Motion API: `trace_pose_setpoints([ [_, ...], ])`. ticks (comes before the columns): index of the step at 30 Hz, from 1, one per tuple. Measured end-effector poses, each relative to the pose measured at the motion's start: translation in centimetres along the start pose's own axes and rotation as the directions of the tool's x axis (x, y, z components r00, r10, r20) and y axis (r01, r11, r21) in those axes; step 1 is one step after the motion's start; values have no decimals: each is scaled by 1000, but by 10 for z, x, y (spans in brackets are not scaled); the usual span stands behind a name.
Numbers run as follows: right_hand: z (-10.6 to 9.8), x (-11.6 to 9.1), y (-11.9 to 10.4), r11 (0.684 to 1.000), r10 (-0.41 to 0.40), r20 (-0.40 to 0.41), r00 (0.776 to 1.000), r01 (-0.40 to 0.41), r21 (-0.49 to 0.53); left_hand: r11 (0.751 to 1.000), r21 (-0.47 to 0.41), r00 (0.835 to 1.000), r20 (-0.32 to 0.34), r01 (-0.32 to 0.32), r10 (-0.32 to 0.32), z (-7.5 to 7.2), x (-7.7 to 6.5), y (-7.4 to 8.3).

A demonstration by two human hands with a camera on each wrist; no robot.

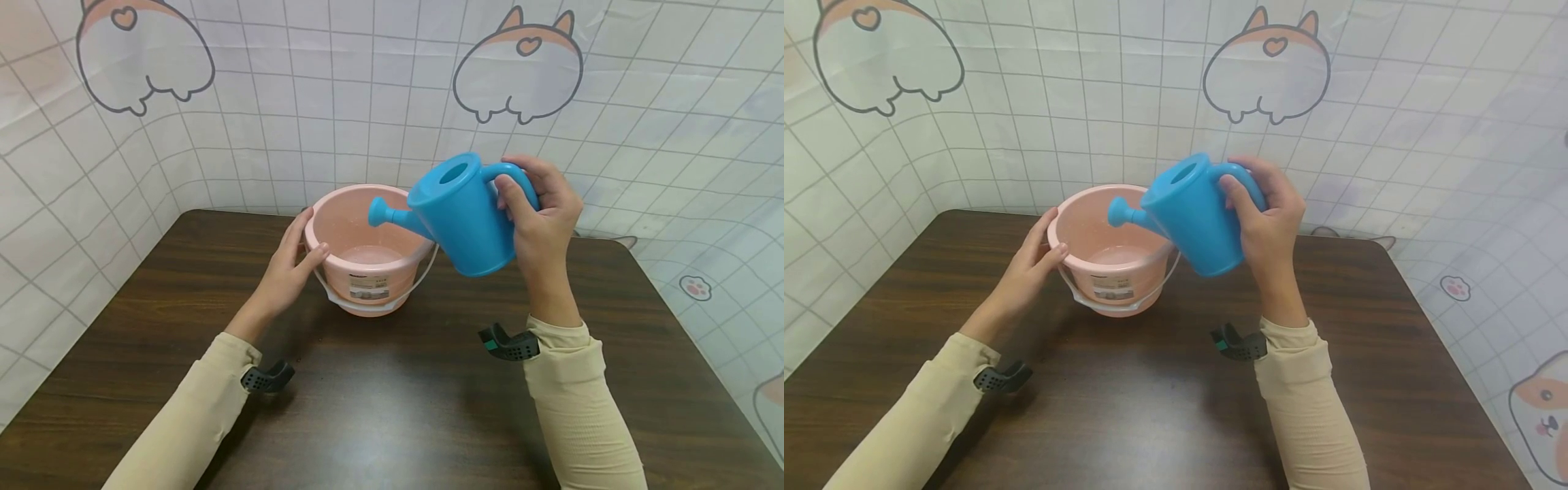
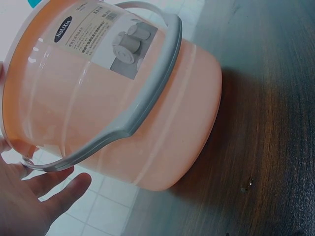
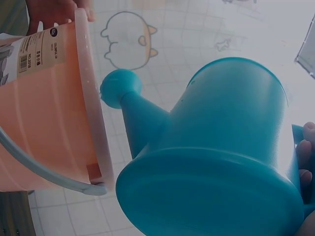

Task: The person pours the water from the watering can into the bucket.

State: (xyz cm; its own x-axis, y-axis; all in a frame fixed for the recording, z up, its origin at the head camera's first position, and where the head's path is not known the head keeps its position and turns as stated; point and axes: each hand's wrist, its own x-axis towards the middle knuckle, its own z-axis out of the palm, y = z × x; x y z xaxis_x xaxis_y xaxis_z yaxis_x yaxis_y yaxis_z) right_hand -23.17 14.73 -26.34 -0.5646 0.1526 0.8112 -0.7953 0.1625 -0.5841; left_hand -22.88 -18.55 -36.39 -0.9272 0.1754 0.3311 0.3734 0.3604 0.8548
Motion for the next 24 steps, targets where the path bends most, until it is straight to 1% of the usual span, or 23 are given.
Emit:
trace_pose_setpoints([
  [5,-1,0,0,1000,1,4,1000,-1,-1,1000,4,1000,-2,-6,6,0,0,-2],
  [16,-1,1,1,1000,1,6,1000,-1,-10,1000,20,1000,-4,4,-4,0,1,-3],
  [24,-2,1,-1,1000,3,11,1000,-3,-11,1000,25,1000,-5,-12,12,1,0,-3],
])
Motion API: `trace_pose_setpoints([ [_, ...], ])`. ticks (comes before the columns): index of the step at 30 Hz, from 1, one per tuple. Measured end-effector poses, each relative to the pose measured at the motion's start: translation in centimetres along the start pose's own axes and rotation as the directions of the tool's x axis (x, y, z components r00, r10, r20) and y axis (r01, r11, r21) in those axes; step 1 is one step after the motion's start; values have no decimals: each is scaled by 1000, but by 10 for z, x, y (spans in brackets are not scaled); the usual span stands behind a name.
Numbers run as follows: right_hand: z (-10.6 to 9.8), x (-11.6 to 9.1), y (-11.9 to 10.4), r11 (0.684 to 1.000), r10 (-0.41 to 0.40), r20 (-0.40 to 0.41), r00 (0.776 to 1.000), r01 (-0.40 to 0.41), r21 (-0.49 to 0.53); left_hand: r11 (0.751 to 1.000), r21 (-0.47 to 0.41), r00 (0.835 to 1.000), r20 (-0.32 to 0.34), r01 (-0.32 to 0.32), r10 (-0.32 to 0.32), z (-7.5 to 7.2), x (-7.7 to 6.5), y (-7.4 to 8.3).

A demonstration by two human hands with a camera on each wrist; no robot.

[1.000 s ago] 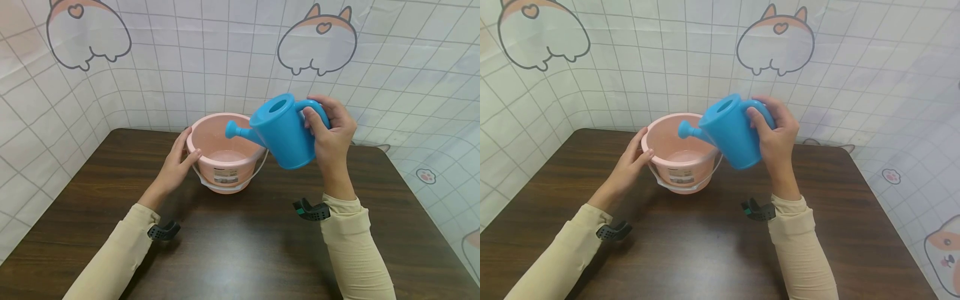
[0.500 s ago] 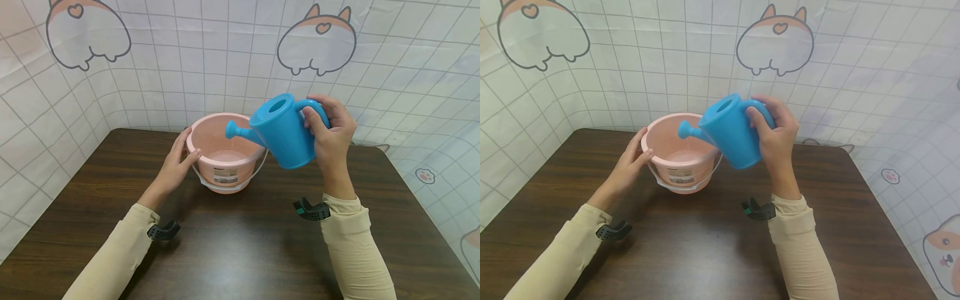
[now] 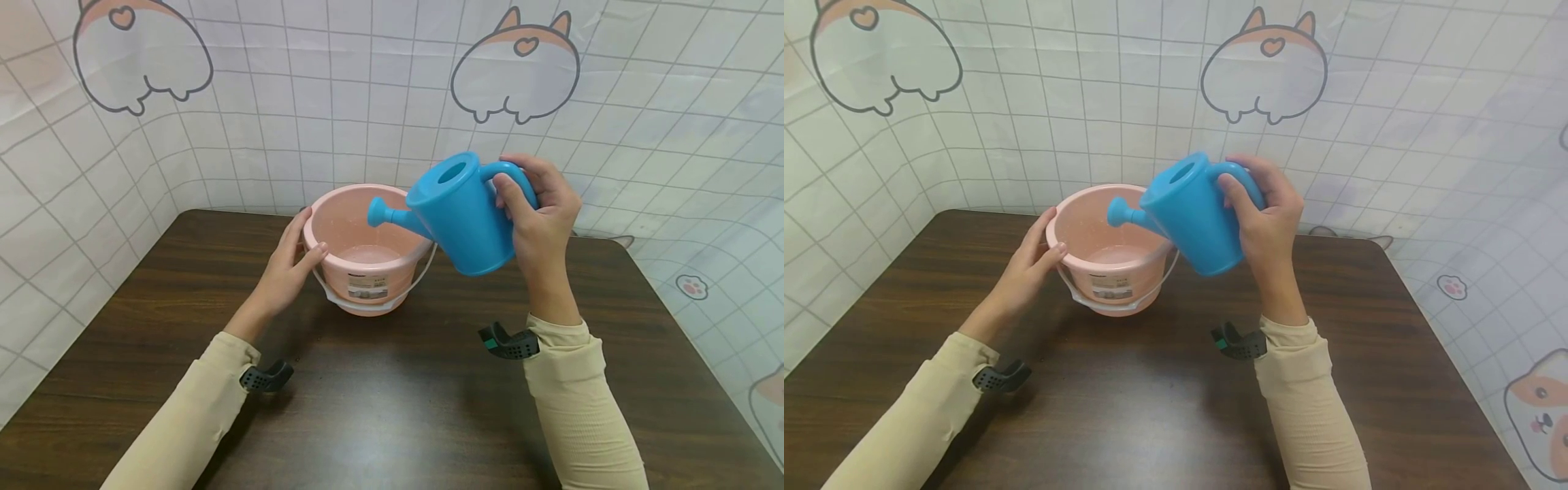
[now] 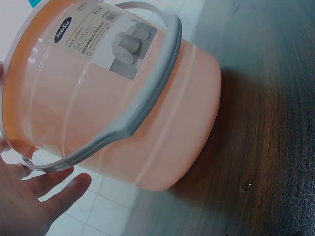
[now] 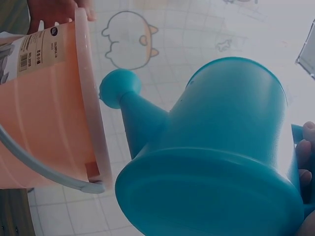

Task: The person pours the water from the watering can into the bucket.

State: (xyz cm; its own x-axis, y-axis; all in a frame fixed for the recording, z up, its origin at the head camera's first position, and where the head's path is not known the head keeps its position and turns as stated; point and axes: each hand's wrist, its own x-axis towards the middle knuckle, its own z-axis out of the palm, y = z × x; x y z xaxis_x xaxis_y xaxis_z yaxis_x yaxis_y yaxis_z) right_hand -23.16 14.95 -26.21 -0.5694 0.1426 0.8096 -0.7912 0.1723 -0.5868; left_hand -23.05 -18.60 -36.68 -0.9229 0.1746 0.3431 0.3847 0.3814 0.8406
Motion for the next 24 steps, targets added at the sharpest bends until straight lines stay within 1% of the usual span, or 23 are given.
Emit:
trace_pose_setpoints([
  [9,1,0,0,1000,7,10,1000,-7,-16,1000,-1,1000,-1,8,-8,0,0,1],
  [24,2,1,-1,1000,5,25,1000,-5,-13,1000,-19,1000,12,14,-13,-2,-1,5],
])
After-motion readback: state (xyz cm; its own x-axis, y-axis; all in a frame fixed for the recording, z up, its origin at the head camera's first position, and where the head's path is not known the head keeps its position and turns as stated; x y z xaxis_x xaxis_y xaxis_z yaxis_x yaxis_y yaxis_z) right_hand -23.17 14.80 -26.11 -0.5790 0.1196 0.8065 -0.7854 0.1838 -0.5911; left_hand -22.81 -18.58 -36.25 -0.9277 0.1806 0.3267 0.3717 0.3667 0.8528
